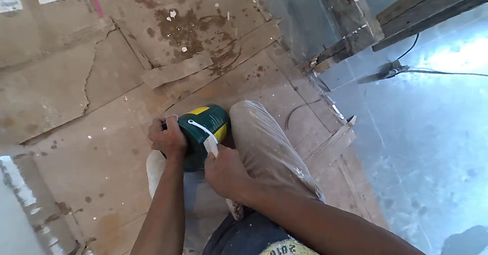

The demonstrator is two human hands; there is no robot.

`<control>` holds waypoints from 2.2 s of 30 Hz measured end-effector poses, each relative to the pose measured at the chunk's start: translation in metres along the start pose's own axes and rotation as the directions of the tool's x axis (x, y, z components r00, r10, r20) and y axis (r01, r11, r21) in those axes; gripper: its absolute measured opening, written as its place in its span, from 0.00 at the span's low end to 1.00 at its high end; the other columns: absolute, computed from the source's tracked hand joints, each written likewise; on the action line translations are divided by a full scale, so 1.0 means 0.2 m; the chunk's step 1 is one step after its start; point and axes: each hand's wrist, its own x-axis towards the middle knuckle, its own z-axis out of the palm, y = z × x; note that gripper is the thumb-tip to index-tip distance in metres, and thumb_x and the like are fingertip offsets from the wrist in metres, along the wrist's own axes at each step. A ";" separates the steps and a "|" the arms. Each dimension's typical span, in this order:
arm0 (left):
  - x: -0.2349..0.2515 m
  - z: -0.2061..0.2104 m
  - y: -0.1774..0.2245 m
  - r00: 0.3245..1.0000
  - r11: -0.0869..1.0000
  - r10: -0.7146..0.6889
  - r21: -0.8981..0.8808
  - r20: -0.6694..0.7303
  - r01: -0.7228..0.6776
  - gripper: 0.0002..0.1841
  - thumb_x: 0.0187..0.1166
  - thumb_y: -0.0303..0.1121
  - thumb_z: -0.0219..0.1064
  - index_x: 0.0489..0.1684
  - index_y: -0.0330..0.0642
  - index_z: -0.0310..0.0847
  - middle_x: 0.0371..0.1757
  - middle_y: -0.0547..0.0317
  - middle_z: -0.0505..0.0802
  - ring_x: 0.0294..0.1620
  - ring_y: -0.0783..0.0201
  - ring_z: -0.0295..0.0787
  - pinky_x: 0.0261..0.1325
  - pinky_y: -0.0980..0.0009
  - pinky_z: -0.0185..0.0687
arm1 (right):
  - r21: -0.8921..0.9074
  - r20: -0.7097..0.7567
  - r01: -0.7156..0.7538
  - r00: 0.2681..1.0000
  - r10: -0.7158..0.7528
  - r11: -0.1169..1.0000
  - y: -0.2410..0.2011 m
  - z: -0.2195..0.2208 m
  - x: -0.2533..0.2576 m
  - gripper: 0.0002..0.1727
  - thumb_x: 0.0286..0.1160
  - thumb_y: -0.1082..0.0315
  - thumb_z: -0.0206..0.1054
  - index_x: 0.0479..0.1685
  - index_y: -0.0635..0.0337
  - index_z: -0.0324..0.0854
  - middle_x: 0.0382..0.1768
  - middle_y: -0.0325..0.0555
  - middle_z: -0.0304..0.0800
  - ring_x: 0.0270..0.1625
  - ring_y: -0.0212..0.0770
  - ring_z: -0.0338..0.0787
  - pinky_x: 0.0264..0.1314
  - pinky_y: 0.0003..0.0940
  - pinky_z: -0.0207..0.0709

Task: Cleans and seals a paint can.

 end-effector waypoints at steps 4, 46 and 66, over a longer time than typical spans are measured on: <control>-0.01 0.00 -0.02 0.999 0.998 0.047 -0.043 -0.020 -0.048 0.19 0.76 0.55 0.60 0.39 0.51 0.87 0.43 0.57 0.89 0.56 0.53 0.83 0.58 0.37 0.69 | 0.452 0.062 -0.168 0.986 0.157 0.876 0.03 -0.03 0.04 0.16 0.88 0.58 0.59 0.37 0.61 0.79 0.20 0.47 0.84 0.18 0.39 0.85 0.21 0.35 0.82; 0.02 -0.01 -0.06 0.998 0.982 0.061 -0.177 -0.032 -0.066 0.15 0.79 0.49 0.63 0.35 0.47 0.82 0.33 0.61 0.86 0.40 0.62 0.84 0.48 0.53 0.78 | 0.561 0.133 -0.244 0.970 0.204 0.791 0.02 -0.04 0.08 0.18 0.90 0.54 0.59 0.46 0.62 0.78 0.26 0.48 0.90 0.13 0.37 0.83 0.16 0.30 0.79; 0.06 0.01 -0.04 0.989 0.957 0.138 -0.264 0.056 -0.119 0.10 0.80 0.40 0.59 0.35 0.49 0.82 0.31 0.71 0.87 0.36 0.76 0.86 0.45 0.70 0.84 | 0.656 0.114 -0.060 0.993 -0.019 0.752 0.35 -0.07 0.17 0.19 0.89 0.52 0.63 0.47 0.57 0.92 0.21 0.45 0.89 0.15 0.35 0.81 0.17 0.27 0.75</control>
